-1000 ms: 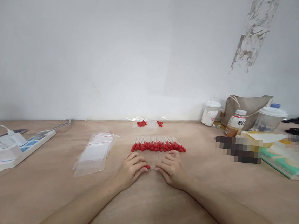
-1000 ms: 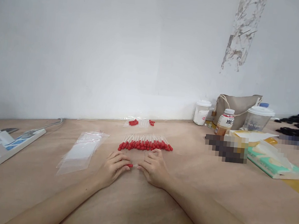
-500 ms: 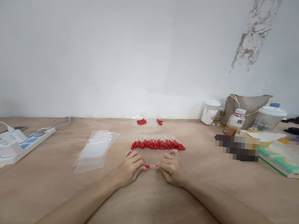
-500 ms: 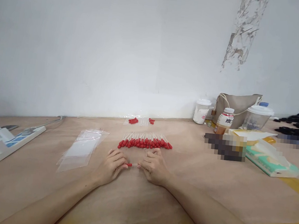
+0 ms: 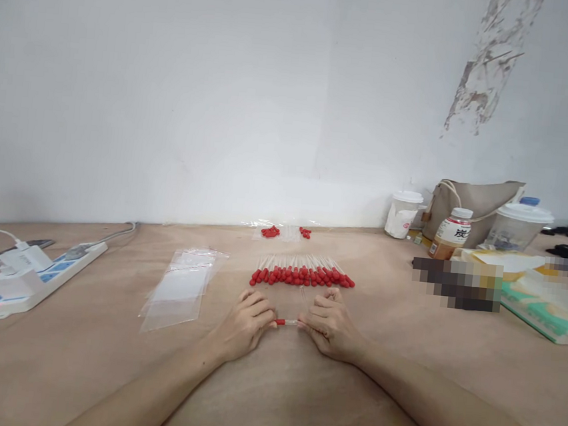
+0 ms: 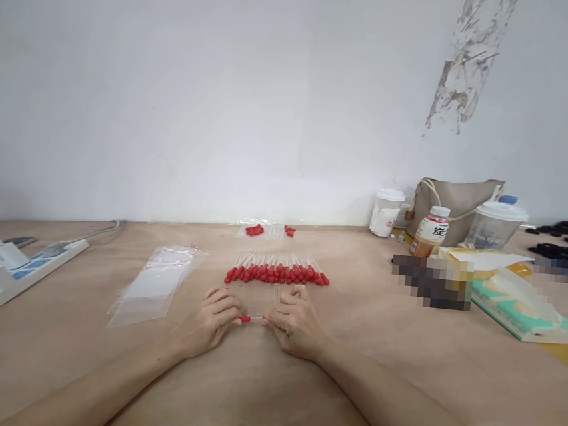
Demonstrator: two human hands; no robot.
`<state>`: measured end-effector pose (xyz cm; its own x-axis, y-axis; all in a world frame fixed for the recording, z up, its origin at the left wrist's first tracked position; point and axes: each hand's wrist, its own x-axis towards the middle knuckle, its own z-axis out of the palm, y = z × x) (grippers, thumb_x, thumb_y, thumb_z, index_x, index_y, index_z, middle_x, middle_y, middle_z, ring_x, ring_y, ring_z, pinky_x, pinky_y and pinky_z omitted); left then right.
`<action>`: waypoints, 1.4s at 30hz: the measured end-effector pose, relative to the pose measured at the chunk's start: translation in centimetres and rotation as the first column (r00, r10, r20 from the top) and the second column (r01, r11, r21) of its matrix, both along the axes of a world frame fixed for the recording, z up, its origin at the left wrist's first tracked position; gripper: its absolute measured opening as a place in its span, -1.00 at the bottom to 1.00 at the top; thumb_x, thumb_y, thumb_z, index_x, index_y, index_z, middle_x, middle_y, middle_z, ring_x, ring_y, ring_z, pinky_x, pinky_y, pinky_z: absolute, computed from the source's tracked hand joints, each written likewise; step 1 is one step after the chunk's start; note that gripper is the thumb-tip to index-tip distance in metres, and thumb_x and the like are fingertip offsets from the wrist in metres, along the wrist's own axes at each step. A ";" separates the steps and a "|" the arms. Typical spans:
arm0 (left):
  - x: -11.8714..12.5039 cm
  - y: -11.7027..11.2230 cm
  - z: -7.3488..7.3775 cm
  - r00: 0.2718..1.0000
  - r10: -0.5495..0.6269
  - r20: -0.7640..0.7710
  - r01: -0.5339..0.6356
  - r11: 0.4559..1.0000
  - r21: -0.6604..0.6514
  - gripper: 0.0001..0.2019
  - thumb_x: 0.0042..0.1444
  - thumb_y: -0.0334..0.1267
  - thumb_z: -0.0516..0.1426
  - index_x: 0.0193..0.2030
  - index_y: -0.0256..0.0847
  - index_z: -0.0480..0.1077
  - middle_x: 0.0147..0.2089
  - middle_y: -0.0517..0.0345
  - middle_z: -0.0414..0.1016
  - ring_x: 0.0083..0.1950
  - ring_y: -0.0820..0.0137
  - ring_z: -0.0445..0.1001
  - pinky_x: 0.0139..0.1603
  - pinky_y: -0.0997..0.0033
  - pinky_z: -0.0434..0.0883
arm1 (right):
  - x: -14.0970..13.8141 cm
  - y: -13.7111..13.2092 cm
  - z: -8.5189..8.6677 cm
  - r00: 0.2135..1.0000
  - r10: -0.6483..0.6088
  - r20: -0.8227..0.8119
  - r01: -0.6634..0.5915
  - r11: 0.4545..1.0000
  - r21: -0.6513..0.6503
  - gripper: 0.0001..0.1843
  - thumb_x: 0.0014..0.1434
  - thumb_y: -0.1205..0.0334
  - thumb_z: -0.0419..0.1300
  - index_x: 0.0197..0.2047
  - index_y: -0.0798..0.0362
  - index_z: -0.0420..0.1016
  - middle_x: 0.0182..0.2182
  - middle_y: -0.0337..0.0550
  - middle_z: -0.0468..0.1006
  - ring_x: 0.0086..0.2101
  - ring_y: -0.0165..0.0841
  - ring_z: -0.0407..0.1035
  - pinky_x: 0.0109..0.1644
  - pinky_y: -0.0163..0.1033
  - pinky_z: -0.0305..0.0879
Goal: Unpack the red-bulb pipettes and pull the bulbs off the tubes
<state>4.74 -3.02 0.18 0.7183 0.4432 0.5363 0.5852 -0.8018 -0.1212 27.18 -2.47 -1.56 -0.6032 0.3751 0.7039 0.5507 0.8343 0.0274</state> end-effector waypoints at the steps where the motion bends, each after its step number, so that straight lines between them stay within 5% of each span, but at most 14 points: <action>1: 0.1 0.0 0.0 1.000 -0.003 -0.007 0.003 1.000 0.015 -0.80 0.18 -0.31 -0.06 -0.36 -0.22 0.34 -0.33 0.12 0.43 -0.24 0.38 0.28 -0.16 0.30 0.18 | 0.0 0.0 0.0 1.000 -0.001 -0.002 0.001 1.000 0.004 -0.73 0.19 0.23 -0.04 -0.45 0.05 0.42 -0.66 -0.27 0.33 -0.49 -0.45 0.11 -0.23 -0.21 -0.09; 9: -1.4 0.3 0.1 1.000 -0.010 -0.010 0.011 0.998 0.063 -0.79 0.15 -0.40 -0.09 -0.32 -0.19 0.36 -0.25 0.10 0.45 -0.12 0.35 0.33 -0.04 0.24 0.22 | 0.6 0.0 -0.1 1.000 -0.019 -0.021 0.019 1.000 -0.010 -0.69 0.18 0.24 -0.05 -0.52 0.07 0.38 -0.66 -0.26 0.32 -0.49 -0.45 0.12 -0.23 -0.21 -0.09; 14: -5.1 1.2 0.5 0.982 0.165 0.087 -0.173 0.981 0.089 -0.82 0.15 -0.38 -0.05 -0.28 -0.17 0.37 0.01 0.09 0.35 0.12 0.25 0.20 0.09 0.15 0.17 | 2.4 1.0 0.0 0.983 -0.145 -0.111 0.138 0.988 -0.069 -0.72 0.19 0.23 -0.04 -0.43 0.04 0.44 -0.62 -0.23 0.40 -0.50 -0.43 0.14 -0.23 -0.20 -0.06; 19: -5.3 1.7 0.1 0.893 0.368 0.261 -0.335 0.928 -0.164 -0.78 0.17 -0.26 -0.08 -0.21 -0.19 0.37 -0.18 0.04 0.36 -0.22 0.37 0.39 -0.23 0.36 0.37 | 2.0 1.3 0.1 0.969 -0.194 -0.151 0.173 0.975 -0.141 -0.72 0.21 0.25 -0.08 -0.10 0.00 0.40 -0.38 -0.15 0.52 -0.41 -0.41 0.25 -0.22 -0.21 -0.02; 24: -4.7 1.7 -0.1 0.805 0.527 0.272 -0.413 0.827 -0.381 -0.77 0.08 -0.28 -0.02 -0.16 -0.21 0.36 -0.21 0.06 0.36 -0.29 0.37 0.40 -0.27 0.34 0.38 | 0.3 1.1 0.1 0.956 -0.205 -0.210 0.177 0.974 -0.144 -0.77 0.17 0.28 -0.02 -0.22 0.00 0.45 -0.35 -0.18 0.54 -0.43 -0.42 0.23 -0.20 -0.20 -0.05; 32: -3.8 2.5 -0.5 0.753 0.570 0.330 -0.353 0.772 -0.529 -0.75 0.04 -0.09 0.03 -0.24 -0.22 0.33 -0.42 0.16 0.40 -0.39 0.39 0.39 -0.38 0.42 0.35 | -1.0 1.5 -0.6 0.946 -0.271 -0.176 0.270 0.962 -0.030 -0.81 0.10 0.29 0.06 -0.42 -0.03 0.50 -0.56 -0.24 0.47 -0.44 -0.43 0.15 -0.25 -0.21 -0.12; 36: -3.4 2.7 -0.7 0.766 0.540 0.348 -0.286 0.772 -0.567 -0.73 0.03 -0.05 0.04 -0.27 -0.20 0.34 -0.41 0.18 0.41 -0.42 0.41 0.38 -0.41 0.43 0.34 | -1.0 1.3 -0.3 0.951 -0.289 -0.111 0.274 0.953 -0.130 -0.82 0.06 0.10 0.12 -0.35 -0.04 0.50 -0.54 -0.23 0.44 -0.41 -0.41 0.17 -0.23 -0.20 -0.11; 42: -3.7 2.9 -1.1 0.743 0.540 0.397 -0.233 0.763 -0.602 -0.64 -0.03 0.02 0.07 -0.22 -0.22 0.36 -0.39 0.15 0.43 -0.40 0.39 0.41 -0.41 0.40 0.36 | -1.0 0.7 0.6 0.973 -0.231 0.000 0.223 0.939 -0.261 -0.50 -0.13 -0.23 0.14 -0.28 0.00 0.47 -0.46 -0.18 0.45 -0.35 -0.33 0.20 -0.18 -0.16 -0.08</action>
